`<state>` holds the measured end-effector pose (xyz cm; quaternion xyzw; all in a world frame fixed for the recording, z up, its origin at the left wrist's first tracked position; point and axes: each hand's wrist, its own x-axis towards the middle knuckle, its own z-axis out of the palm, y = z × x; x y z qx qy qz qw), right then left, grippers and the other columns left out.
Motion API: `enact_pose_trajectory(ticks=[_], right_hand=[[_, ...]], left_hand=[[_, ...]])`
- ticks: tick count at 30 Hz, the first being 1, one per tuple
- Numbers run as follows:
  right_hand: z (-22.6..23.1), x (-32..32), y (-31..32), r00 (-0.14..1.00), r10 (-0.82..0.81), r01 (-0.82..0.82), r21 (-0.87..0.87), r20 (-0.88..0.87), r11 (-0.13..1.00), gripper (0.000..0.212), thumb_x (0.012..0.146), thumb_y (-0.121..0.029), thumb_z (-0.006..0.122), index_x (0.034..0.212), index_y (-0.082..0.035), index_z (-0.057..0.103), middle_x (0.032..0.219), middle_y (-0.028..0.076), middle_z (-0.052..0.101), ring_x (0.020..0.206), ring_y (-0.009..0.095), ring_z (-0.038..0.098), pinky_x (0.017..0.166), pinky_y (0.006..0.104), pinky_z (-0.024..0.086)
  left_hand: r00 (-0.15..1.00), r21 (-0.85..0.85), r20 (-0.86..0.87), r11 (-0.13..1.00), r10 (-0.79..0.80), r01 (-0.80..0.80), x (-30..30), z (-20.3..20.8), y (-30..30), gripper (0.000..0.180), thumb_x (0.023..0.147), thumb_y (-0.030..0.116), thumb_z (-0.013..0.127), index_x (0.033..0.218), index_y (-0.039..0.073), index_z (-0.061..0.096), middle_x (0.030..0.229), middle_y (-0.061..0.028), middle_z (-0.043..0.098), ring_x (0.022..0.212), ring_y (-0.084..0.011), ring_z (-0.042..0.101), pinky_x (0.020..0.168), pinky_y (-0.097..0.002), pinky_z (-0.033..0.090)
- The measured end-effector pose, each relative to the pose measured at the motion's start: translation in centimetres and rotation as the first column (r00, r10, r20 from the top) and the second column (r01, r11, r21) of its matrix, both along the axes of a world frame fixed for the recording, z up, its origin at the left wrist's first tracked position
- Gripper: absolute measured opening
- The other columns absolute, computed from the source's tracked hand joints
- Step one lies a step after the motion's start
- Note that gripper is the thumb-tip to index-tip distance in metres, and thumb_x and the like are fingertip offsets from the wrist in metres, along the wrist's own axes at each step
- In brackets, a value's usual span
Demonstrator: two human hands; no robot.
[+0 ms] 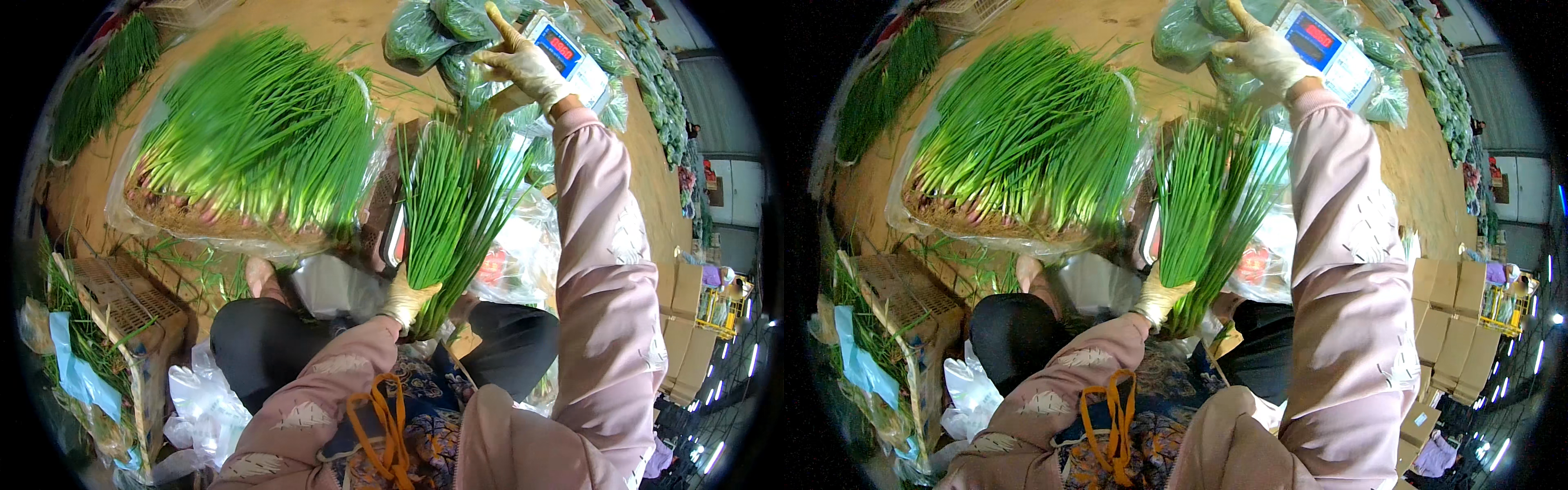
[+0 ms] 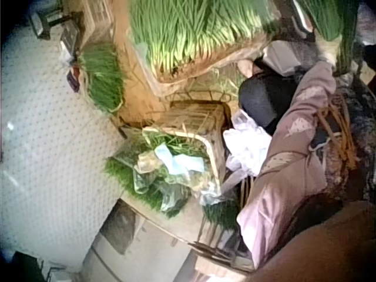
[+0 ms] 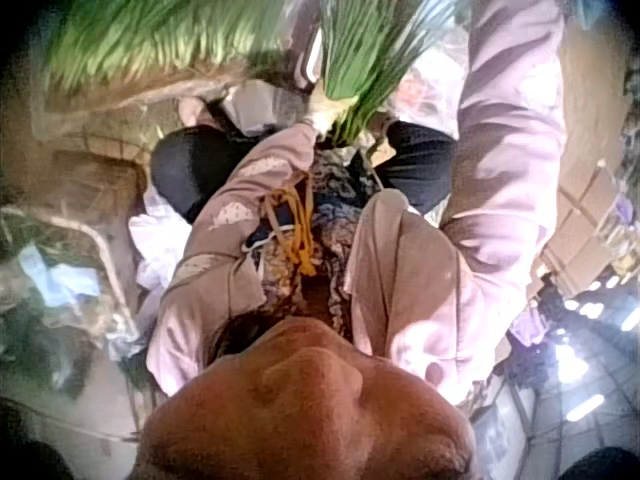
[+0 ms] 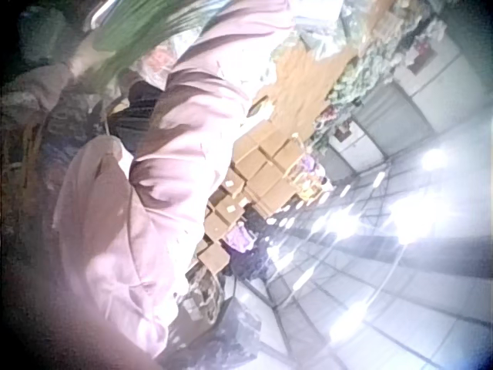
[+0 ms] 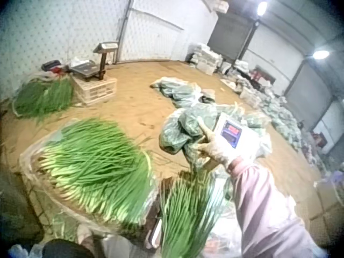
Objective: The person bags portions of green onions by pulling them from a larger pile, places each bag on a scale to check the weight, and applies a printed label before setting the completed bag aside.
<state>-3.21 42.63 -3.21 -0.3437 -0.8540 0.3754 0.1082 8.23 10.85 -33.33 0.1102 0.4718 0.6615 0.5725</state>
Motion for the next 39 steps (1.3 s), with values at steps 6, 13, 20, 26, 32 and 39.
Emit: enact_pose_trajectory(ticks=[6, 13, 20, 26, 32, 39], right_hand=[[-3.5, 6.9, 3.6, 0.681, 0.079, -0.156, 0.039, 0.728, 0.987, 0.063, 0.076, -0.010, 0.062, 0.132, -0.023, 0.037, 0.078, 0.013, 0.063, 0.061, 0.024, 0.059, 0.059, 0.0337, 0.049], [-9.1, 8.5, -0.4, 0.603, 0.060, -0.545, 0.355, 0.796, 0.760, 0.019, 0.080, -0.016, 0.050, 0.090, -0.009, 0.064, 0.085, 0.017, 0.065, 0.080, 0.033, 0.063, 0.069, 0.0402, 0.050], [-13.4, 5.3, 0.9, 0.485, 0.205, -0.751, 0.285, 0.850, 0.596, 0.028, 0.076, -0.031, 0.061, 0.076, -0.003, 0.067, 0.077, 0.017, 0.064, 0.076, 0.034, 0.062, 0.070, 0.0393, 0.050], [-8.3, 0.5, 0.4, 0.214, 0.255, -0.698, -0.035, 0.943, 0.716, 0.030, 0.075, -0.034, 0.066, 0.078, -0.005, 0.069, 0.073, 0.012, 0.066, 0.070, 0.024, 0.065, 0.062, 0.0346, 0.052], [-6.2, -0.4, 5.1, 0.658, -0.019, -0.596, 0.537, 0.753, 0.597, 0.024, 0.078, -0.029, 0.060, 0.080, -0.007, 0.068, 0.078, 0.015, 0.064, 0.070, 0.030, 0.063, 0.066, 0.0380, 0.052], [9.9, -1.0, -10.1, 0.996, 0.072, -0.069, -0.055, 0.049, 0.996, 0.049, 0.080, -0.030, 0.063, 0.121, -0.006, 0.049, 0.099, 0.008, 0.062, 0.076, 0.018, 0.060, 0.058, 0.0311, 0.047]], left_hand=[[0.956, 0.008, 0.286, 0.998, 0.056, -0.061, 0.2, -0.4, 0.2, 0.065, 0.065, 0.009, 0.079, 0.119, 0.001, 0.043, 0.107, -0.0099, 0.060, 0.095, -0.0200, 0.058, 0.086, -0.0308, 0.046], [1.000, -0.048, -0.024, 0.999, -0.020, 0.018, 0.0, 0.9, 0.0, 0.037, 0.083, 0.006, 0.053, 0.119, 0.005, 0.045, 0.116, -0.0141, 0.054, 0.104, -0.0291, 0.052, 0.090, -0.0449, 0.042], [0.758, -0.111, 0.624, 0.981, 0.192, -0.157, 0.5, -1.4, 0.9, 0.059, 0.068, 0.011, 0.077, 0.116, 0.000, 0.046, 0.103, -0.0106, 0.063, 0.090, -0.0198, 0.060, 0.082, -0.0304, 0.047], [0.995, -0.228, -0.098, 0.973, 0.000, -0.023, -0.7, 3.0, 0.8, 0.049, 0.070, 0.010, 0.076, 0.110, 0.002, 0.050, 0.099, -0.0076, 0.064, 0.087, -0.0178, 0.060, 0.080, -0.0289, 0.047], [0.919, -0.334, -0.350, 0.941, -0.182, 0.059, -1.4, 6.6, 0.8, 0.047, 0.070, 0.013, 0.077, 0.108, 0.003, 0.051, 0.099, -0.0081, 0.065, 0.088, -0.0189, 0.061, 0.080, -0.0299, 0.047], [0.995, -0.082, -0.050, 0.993, -0.088, 0.084, -1.8, 3.1, 0.1, 0.045, 0.073, 0.000, 0.070, 0.112, -0.002, 0.047, 0.110, -0.0153, 0.058, 0.093, -0.0262, 0.059, 0.088, -0.0351, 0.049]])
